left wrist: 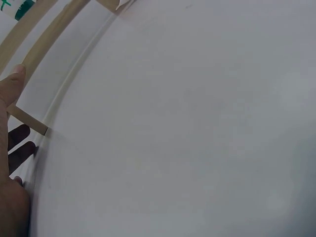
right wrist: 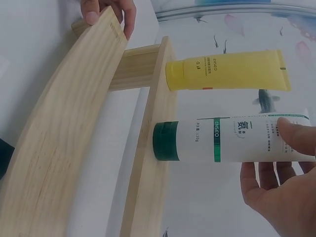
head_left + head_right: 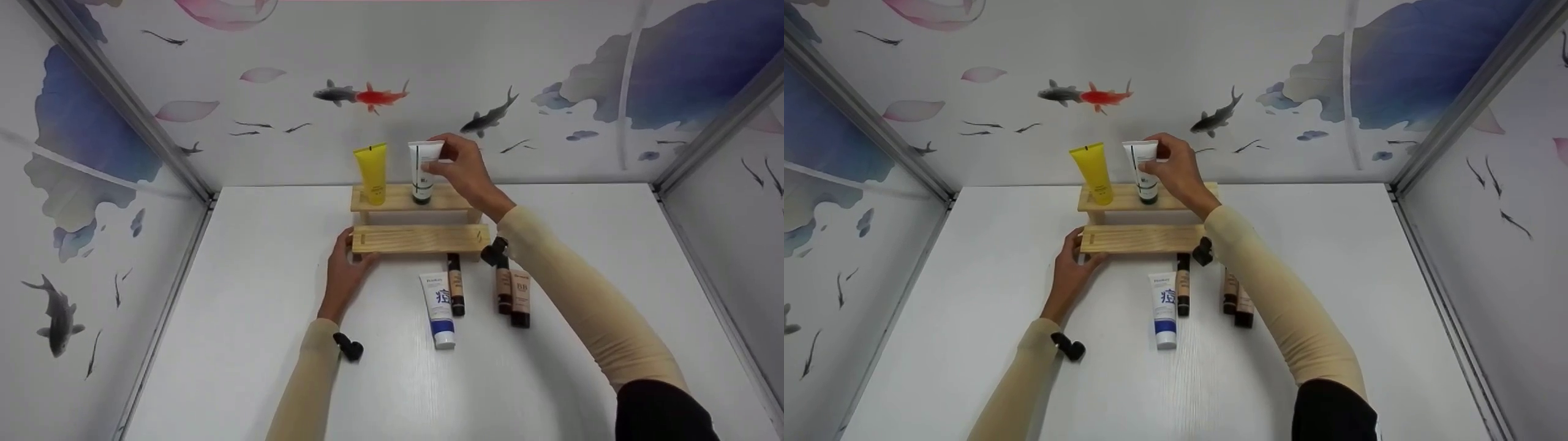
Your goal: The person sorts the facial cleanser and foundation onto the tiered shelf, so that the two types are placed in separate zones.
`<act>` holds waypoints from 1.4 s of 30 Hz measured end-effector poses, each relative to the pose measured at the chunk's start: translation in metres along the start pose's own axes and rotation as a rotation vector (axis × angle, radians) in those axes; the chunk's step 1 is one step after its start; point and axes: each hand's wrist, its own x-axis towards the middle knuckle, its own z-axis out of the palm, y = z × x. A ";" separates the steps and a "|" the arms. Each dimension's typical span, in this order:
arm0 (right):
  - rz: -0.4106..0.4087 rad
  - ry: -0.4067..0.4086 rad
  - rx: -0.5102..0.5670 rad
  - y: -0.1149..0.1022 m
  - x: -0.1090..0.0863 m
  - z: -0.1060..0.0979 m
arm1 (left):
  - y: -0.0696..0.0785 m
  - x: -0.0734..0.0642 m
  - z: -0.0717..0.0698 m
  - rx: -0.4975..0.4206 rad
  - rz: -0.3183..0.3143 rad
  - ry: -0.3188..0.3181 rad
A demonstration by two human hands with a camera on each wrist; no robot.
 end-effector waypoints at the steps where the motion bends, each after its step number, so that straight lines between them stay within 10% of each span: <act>1: 0.002 -0.001 -0.005 0.000 0.000 0.000 | 0.000 0.000 0.000 0.001 0.001 0.000; 42: 0.083 -0.068 -0.078 0.030 -0.046 -0.020 | -0.001 0.001 0.000 0.031 0.017 0.017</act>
